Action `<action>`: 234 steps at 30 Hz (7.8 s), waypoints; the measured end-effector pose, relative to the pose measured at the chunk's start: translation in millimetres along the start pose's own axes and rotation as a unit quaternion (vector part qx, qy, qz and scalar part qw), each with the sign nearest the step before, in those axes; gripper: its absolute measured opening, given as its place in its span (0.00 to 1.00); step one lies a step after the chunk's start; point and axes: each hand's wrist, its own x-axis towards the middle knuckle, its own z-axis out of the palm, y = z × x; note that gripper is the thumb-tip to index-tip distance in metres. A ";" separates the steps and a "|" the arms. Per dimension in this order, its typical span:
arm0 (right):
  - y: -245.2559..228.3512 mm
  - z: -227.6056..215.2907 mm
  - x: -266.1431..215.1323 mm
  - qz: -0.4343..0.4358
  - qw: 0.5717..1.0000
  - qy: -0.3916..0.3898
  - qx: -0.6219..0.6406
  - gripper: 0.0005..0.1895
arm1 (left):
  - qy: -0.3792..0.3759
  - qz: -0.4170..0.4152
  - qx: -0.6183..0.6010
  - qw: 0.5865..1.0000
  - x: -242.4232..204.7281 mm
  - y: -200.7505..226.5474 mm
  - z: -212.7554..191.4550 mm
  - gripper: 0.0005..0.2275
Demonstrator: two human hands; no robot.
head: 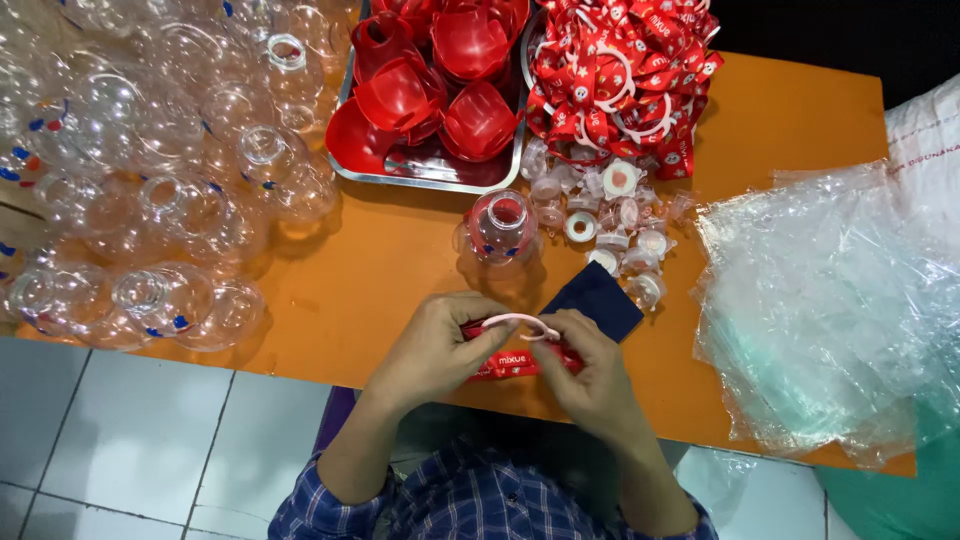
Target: Cleaning a plastic container, attaching a red strap, and placing it into a plastic bag.
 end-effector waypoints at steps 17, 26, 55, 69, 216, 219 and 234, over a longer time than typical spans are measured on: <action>7.3 -1.6 85.3 -0.056 0.996 0.057 -0.036 0.09 | 0.162 0.196 0.132 0.958 45.9 -53.9 -11.7 0.12; 28.2 19.3 101.8 -0.141 0.976 0.121 -0.113 0.11 | 0.202 0.227 0.053 0.951 75.5 -87.5 -0.8 0.13; 72.1 19.0 116.6 0.150 0.973 0.168 0.058 0.11 | 0.376 -0.003 -0.068 0.924 99.8 -135.0 18.1 0.08; 55.6 21.3 105.4 0.195 0.956 0.166 0.146 0.11 | 0.313 0.000 -0.041 0.949 78.3 -122.5 12.8 0.14; 67.5 -8.9 97.3 0.044 0.994 0.087 -0.046 0.10 | 0.094 0.041 0.066 0.993 94.4 -164.9 -42.2 0.18; 61.9 -8.1 95.6 0.043 0.993 0.099 -0.041 0.08 | 0.076 -0.011 -0.060 0.995 99.0 -177.7 -42.5 0.14; 78.5 -16.4 99.8 0.198 0.963 0.044 0.179 0.09 | 0.062 -0.153 -0.332 0.929 83.1 -135.5 -66.1 0.11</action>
